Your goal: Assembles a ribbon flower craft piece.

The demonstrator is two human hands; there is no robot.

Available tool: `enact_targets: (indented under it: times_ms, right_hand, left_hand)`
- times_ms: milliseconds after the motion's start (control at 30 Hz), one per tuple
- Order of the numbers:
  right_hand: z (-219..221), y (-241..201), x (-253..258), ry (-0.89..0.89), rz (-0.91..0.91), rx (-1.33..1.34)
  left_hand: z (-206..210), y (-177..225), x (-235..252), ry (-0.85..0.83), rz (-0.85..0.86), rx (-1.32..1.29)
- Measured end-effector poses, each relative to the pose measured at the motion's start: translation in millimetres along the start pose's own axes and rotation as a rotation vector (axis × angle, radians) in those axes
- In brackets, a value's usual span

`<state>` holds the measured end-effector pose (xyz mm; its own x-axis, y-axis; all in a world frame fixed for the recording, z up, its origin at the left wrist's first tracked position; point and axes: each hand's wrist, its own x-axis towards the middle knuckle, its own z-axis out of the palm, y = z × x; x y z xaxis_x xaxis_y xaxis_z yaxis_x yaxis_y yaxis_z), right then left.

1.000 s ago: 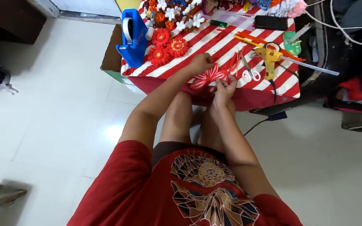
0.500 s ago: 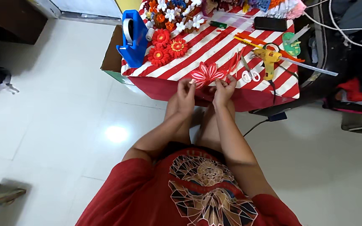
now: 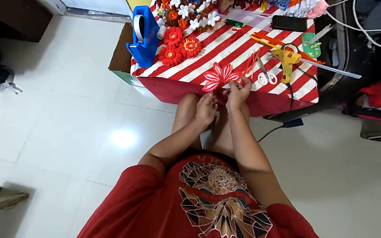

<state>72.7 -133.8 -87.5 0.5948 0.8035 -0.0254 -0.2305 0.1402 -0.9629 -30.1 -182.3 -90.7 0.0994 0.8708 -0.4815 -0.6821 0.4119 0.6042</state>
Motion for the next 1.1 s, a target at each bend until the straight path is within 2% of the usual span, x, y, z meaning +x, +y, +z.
enact_targets:
  times_ms: [100,233,433,700,1100]
  right_hand:
    - [1.7,-2.6,-1.1,0.016,0.0,0.013]
    - [4.1,-6.4,-2.5,0.03,0.019,0.014]
    - [5.3,-8.1,-1.9,0.04,0.036,-0.017]
    - [7.9,-8.6,-1.4,0.026,0.027,-0.046]
    - [12.2,-8.0,-1.8,0.024,-0.006,-0.051]
  left_hand:
    - [14.4,4.6,2.0,-0.004,-0.092,-0.149]
    - [24.4,4.9,4.4,0.009,-0.106,-0.206]
    - [28.8,-7.5,28.2,0.075,0.057,-0.092]
    - [41.0,-3.5,18.3,0.173,0.236,0.065]
    - [50.6,-0.9,23.8,0.203,0.338,0.115]
